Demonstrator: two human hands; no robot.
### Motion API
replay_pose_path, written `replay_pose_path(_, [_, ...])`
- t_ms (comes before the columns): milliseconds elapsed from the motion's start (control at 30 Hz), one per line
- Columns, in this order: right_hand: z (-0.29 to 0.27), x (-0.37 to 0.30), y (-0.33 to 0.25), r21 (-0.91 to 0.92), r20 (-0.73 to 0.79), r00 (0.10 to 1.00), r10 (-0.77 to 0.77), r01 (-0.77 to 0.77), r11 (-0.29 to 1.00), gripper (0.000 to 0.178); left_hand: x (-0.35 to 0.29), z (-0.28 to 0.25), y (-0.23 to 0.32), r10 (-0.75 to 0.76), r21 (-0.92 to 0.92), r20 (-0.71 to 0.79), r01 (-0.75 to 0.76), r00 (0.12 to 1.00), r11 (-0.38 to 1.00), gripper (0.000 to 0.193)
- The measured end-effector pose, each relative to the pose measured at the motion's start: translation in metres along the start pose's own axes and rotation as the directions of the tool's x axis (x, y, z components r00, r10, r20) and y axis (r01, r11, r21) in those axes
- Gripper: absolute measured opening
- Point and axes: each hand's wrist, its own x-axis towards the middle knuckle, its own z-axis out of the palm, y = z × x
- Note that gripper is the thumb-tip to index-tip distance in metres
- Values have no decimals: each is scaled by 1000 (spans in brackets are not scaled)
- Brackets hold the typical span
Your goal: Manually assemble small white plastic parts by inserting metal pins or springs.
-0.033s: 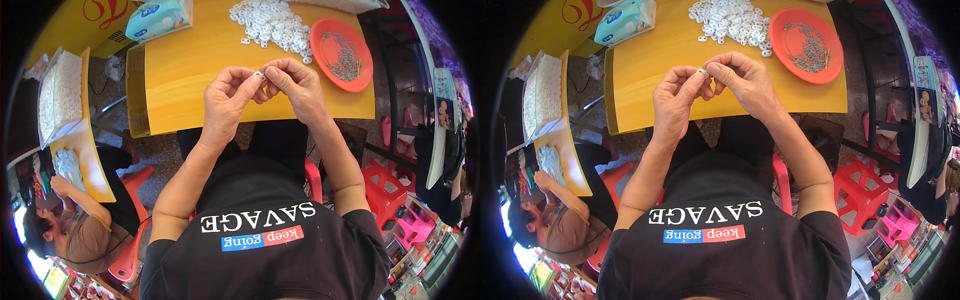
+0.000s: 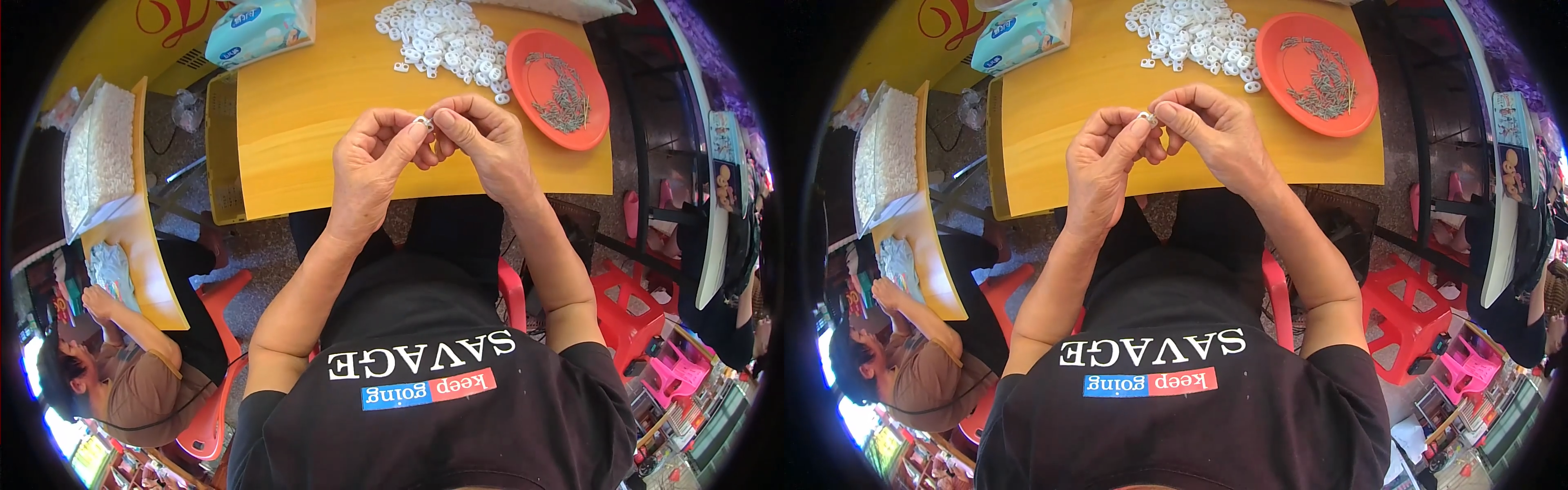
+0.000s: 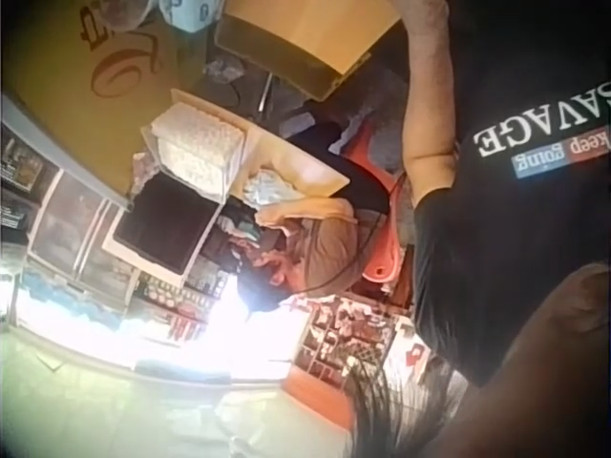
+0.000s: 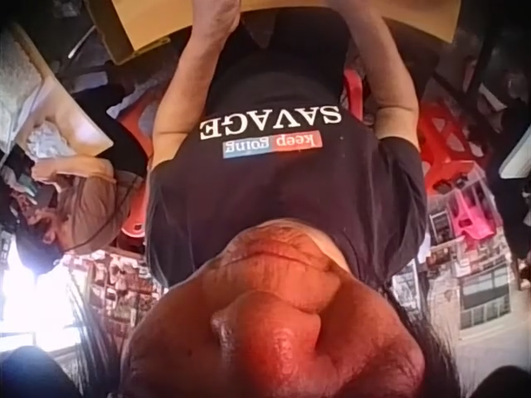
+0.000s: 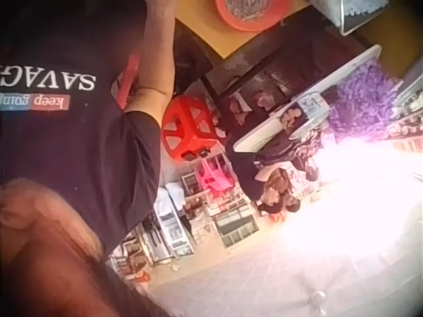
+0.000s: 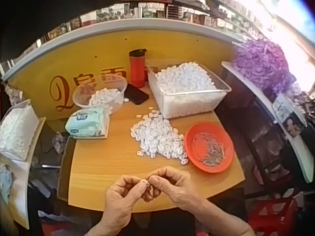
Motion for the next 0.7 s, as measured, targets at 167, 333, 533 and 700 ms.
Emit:
replay_pose_path(167, [0,0,-1,-35,4,1000,-10,10,999,22,0,0,0,6,14,1,-6,1000,1000,15])
replay_pose_path(333, [3,0,-2,-115,-12,999,-47,45,992,19,-1,0,0,11,39,-2,-11,1000,999,15])
replay_pose_path(533, [7,-4,-3,-295,-64,983,-174,148,944,15,-4,5,6,42,134,-16,-39,999,990,14])
replay_pose_path(700, [10,-5,-6,-402,-55,981,-185,148,903,12,-6,4,6,104,269,-29,-92,994,959,11])
